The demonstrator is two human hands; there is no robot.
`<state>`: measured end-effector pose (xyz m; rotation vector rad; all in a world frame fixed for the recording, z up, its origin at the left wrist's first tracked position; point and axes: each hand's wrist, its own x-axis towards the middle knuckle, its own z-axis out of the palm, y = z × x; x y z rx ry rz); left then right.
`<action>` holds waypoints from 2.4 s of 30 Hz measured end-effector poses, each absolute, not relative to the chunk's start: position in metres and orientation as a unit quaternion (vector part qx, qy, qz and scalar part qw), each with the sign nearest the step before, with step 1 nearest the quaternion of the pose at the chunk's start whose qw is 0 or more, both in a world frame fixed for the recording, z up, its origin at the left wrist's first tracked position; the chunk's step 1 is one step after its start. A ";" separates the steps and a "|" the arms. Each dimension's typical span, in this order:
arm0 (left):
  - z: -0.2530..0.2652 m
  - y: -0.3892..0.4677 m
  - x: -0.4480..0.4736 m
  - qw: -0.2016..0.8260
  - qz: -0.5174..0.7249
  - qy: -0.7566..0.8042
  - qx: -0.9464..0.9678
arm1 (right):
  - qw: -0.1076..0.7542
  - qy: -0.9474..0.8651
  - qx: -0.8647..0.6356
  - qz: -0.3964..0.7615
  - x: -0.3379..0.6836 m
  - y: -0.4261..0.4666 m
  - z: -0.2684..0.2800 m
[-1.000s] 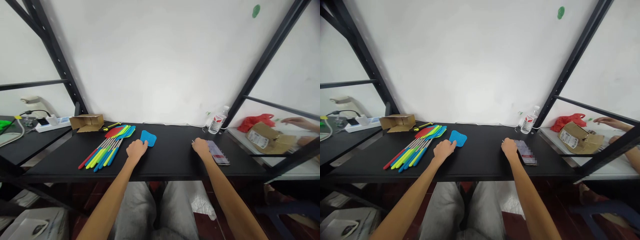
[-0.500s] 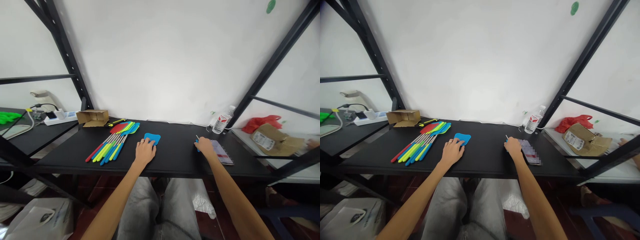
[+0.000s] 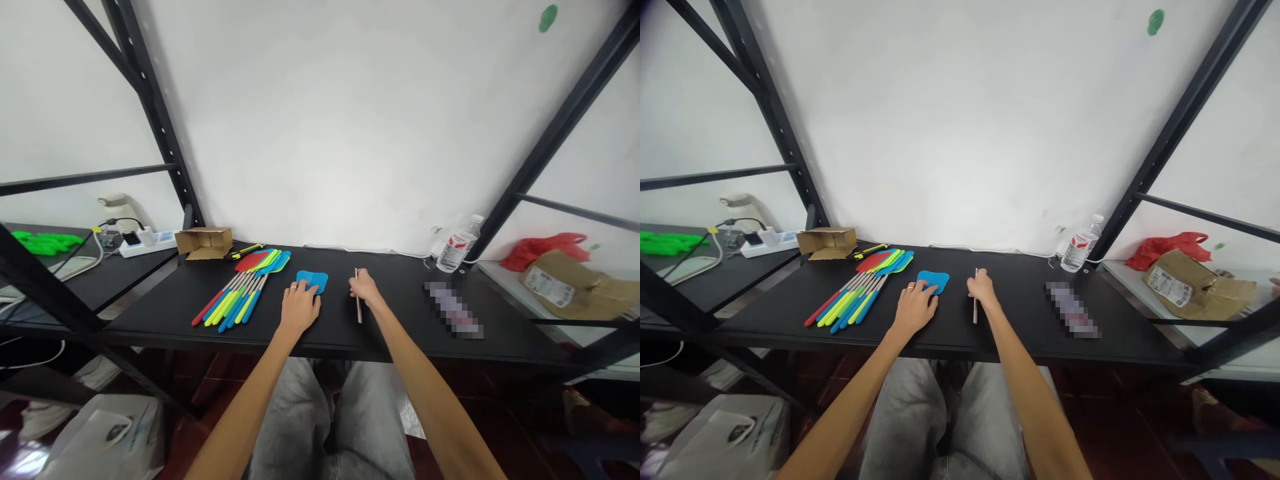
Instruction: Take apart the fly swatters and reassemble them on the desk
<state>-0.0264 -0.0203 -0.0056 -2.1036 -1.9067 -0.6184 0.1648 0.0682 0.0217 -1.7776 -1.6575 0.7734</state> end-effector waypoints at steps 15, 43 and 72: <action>-0.002 -0.024 -0.025 0.087 -0.217 -0.662 -0.712 | 0.281 -0.744 -0.606 0.006 0.158 0.054 0.007; 0.032 -0.050 -0.121 0.180 -0.075 -0.795 -0.575 | 0.315 -0.748 -0.579 0.070 0.220 0.056 -0.014; 0.033 -0.017 0.122 -0.118 -0.285 -0.652 -0.692 | 0.651 -0.437 -0.287 0.551 0.215 0.048 0.010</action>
